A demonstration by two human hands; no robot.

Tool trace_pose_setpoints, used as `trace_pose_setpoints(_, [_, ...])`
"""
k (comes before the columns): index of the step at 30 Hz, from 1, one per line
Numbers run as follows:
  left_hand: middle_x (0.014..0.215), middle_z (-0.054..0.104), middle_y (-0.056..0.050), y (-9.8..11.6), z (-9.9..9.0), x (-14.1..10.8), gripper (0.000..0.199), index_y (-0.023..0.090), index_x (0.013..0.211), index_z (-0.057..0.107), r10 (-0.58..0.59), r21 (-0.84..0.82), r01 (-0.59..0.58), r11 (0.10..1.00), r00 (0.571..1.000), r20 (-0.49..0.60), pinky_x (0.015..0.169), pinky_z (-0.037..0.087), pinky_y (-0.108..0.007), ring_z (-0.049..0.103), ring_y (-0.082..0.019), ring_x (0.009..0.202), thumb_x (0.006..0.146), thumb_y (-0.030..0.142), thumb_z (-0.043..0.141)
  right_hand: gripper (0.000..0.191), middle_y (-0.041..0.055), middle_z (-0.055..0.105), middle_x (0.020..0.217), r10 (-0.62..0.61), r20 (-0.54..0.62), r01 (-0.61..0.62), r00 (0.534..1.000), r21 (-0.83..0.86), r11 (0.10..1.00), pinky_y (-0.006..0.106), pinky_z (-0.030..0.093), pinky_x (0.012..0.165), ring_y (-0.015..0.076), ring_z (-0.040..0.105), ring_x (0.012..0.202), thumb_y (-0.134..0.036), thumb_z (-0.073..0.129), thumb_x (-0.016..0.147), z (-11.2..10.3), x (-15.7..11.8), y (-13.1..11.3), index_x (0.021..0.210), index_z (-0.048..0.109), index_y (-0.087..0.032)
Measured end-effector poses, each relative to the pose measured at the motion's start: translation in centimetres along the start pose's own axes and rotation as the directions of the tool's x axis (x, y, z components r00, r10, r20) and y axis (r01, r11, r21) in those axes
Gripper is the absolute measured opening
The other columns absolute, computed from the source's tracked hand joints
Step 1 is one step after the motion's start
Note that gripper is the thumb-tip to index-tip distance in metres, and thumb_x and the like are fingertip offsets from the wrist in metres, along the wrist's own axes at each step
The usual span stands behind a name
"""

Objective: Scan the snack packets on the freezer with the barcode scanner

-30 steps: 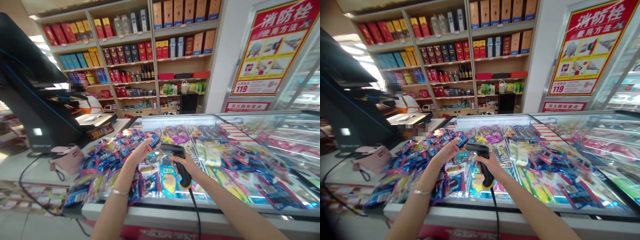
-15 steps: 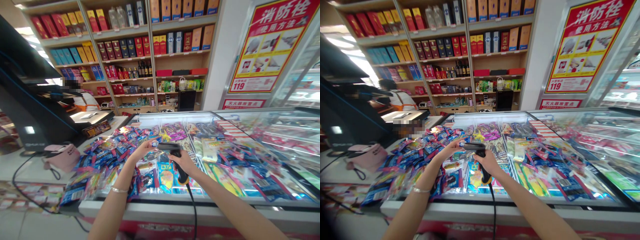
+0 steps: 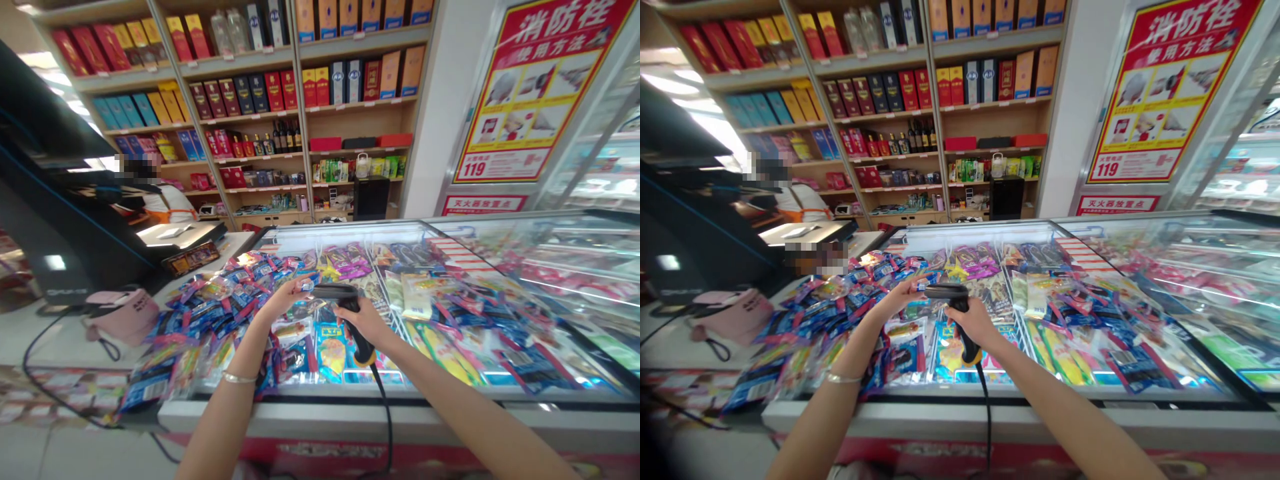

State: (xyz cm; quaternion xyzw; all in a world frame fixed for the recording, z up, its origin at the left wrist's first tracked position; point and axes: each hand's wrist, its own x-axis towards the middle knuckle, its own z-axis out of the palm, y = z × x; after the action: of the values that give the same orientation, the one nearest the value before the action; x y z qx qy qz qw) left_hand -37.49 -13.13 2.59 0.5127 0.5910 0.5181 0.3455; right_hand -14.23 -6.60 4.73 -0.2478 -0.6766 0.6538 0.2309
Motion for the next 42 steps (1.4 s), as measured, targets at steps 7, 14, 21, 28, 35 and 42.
trace_pose_setpoints(7, [0.123,0.062,-0.01,1.0,-0.1,0.2,0.074,0.019,0.139,0.046,0.144,-0.056,-0.146,0.988,0.989,-0.037,0.095,0.049,-0.044,0.065,-0.024,0.101,0.072,0.041,0.07,0.019,-0.0005,0.06,0.053,-0.018,-0.058,0.031,0.998,0.227,0.973,0.023,0.04,0.034,0.0113,0.052,0.034,-0.032,0.069,0.064,-1.1,-0.4,-1.6,0.063,0.059,-0.016])
trace_pose_setpoints(14, [0.13,0.059,-0.01,4.9,5.8,1.1,0.057,0.021,0.135,0.05,0.346,0.285,-0.312,0.906,0.935,-0.076,0.102,0.042,-0.044,0.056,-0.026,0.118,0.08,0.03,0.06,0.025,0.0001,0.06,0.055,-0.058,-0.308,0.158,0.95,0.311,0.937,0.021,0.04,0.034,0.0101,0.052,0.036,-0.034,0.075,0.06,-9.4,-5.8,-2.2,0.067,0.06,-0.014])
trace_pose_setpoints(21, [0.124,0.063,-0.008,4.9,21.1,2.6,0.052,0.026,0.132,0.053,0.358,0.352,-0.325,0.878,0.933,-0.033,0.1,0.044,-0.043,0.057,-0.025,0.117,0.082,0.012,0.05,0.024,-0.0003,0.061,0.058,-0.027,-0.533,0.249,0.846,0.348,0.904,0.02,0.039,0.031,0.0093,0.05,0.036,-0.031,0.075,0.063,-20.9,-12.9,-0.5,0.073,0.061,-0.015])
trace_pose_setpoints(28, [0.142,0.046,-0.01,5.8,30.2,5.4,0.049,0.025,0.139,0.044,0.426,0.29,-0.388,0.875,0.901,-0.08,0.11,0.034,-0.042,0.041,-0.023,0.133,0.09,0.027,0.046,0.018,-0.002,0.056,0.056,0.045,-0.554,0.273,0.831,0.477,0.836,0.018,0.039,0.033,0.0076,0.047,0.039,-0.028,0.071,0.066,-28.6,-14.7,2.8,0.072,0.059,-0.015])
trace_pose_setpoints(35, [0.15,0.036,-0.009,5.9,35.0,7.7,0.038,0.025,0.121,0.061,0.429,0.496,-0.357,0.792,0.903,-0.035,0.114,0.026,-0.046,0.03,-0.027,0.139,0.089,0.042,0.05,0.014,-0.0009,0.056,0.056,0.167,-0.578,0.212,0.799,0.53,0.821,0.018,0.038,0.034,0.0082,0.047,0.039,-0.025,0.066,0.073,-30.2,-13.3,4.0,0.071,0.055,-0.016])
trace_pose_setpoints(42, [0.15,0.037,-0.013,6.0,34.9,7.7,0.066,0.025,0.147,0.028,0.386,0.456,-0.329,0.827,0.922,-0.034,0.113,0.021,-0.054,0.027,-0.03,0.141,0.088,0.048,0.048,0.02,-0.0016,0.055,0.058,0.102,-0.589,0.265,0.802,0.503,0.823,0.02,0.04,0.038,0.0085,0.048,0.042,-0.032,0.068,0.071,-30.8,-13.1,4.2,0.07,0.053,-0.017])
